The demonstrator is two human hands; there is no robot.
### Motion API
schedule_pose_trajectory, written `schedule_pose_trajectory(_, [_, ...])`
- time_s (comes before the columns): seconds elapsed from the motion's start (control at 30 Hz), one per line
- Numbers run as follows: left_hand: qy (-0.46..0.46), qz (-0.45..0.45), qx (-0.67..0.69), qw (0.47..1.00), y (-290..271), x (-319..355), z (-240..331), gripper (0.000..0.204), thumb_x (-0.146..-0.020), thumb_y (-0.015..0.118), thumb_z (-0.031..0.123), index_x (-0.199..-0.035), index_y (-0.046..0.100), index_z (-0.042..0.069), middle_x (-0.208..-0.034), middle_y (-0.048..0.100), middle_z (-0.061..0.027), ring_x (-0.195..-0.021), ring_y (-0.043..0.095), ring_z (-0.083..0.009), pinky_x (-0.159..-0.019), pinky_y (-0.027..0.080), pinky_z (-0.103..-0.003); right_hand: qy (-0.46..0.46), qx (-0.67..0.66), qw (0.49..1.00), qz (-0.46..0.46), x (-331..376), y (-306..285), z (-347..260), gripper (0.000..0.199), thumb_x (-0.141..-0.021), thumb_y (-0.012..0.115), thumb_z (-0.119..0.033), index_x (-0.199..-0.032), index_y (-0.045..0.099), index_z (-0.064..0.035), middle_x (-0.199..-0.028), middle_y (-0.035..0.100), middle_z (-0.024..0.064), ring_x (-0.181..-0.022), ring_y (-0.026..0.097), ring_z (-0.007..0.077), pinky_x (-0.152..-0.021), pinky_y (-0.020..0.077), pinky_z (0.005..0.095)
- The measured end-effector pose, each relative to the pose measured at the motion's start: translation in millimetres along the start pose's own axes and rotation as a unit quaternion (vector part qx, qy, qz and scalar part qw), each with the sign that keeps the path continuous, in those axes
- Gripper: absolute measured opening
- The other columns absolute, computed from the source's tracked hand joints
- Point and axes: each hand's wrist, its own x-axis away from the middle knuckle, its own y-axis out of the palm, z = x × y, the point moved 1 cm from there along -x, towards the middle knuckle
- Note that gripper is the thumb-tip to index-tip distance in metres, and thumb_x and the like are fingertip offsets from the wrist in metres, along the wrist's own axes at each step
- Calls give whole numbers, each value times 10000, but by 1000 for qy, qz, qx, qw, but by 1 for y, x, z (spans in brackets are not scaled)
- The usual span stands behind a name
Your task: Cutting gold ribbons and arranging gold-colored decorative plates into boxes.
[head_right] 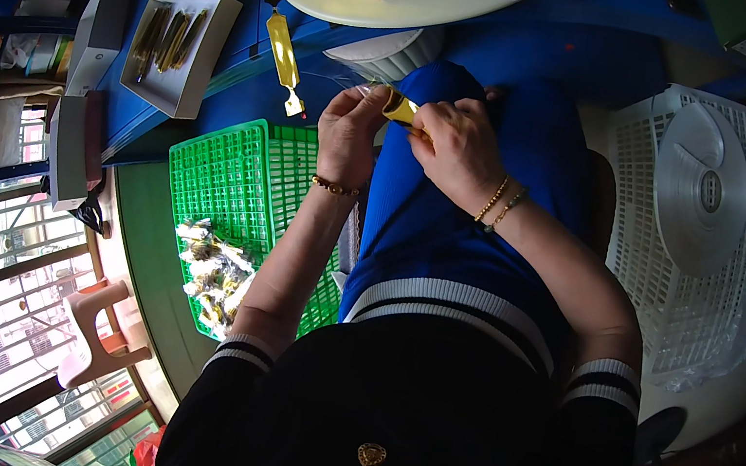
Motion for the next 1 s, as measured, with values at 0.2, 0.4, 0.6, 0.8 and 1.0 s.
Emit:
schedule_pose_trajectory(0.2, [-27, -3, -6, 1000, 11, 8, -16, 126, -771, 687, 66, -862, 615, 18, -806, 633, -43, -725, 588, -109, -680, 461, -234, 22, -28, 999, 30, -4, 9, 3, 177, -697, 676, -62, -754, 509, -80, -696, 582, 58, -695, 571, 248, -706, 432, 352])
schedule_pose_trajectory(0.4, [-95, -42, -18, 994, 10, 10, 1, 299, -861, 600, 307, -887, 631, 11, -806, 632, -43, -758, 584, -106, -730, 460, -247, 15, -28, 998, 54, -3, 2, 2, 169, -688, 675, -47, -743, 517, -74, -698, 587, 56, -678, 573, 250, -692, 434, 348])
schedule_pose_trajectory(0.6, [-54, -74, -116, 989, 2, 10, -11, 302, -861, 601, 282, -906, 624, -16, -813, 636, -60, -780, 600, -130, -745, 464, -255, 23, -28, 997, 62, -4, 3, 3, 184, -675, 689, -50, -744, 520, -73, -713, 597, 56, -687, 577, 258, -690, 440, 353])
schedule_pose_trajectory(0.8, [-104, -106, -21, 989, 13, 0, 11, 312, -896, 524, 212, -1117, 520, -10, -1032, 603, -125, -960, 575, -206, -876, 440, -321, 33, -50, 998, 31, -1, 0, 1, 180, -670, 691, -51, -757, 535, -73, -738, 608, 68, -740, 587, 261, -697, 449, 352])
schedule_pose_trajectory(1.0, [-121, -109, 128, 978, 31, -3, 9, 240, -955, 369, 196, -993, 508, 5, -865, 622, -135, -893, 599, -286, -828, 469, -384, 7, -51, 997, 50, -8, 4, -9, 247, -655, 700, -62, -829, 526, -82, -782, 599, 67, -773, 583, 259, -801, 417, 375])
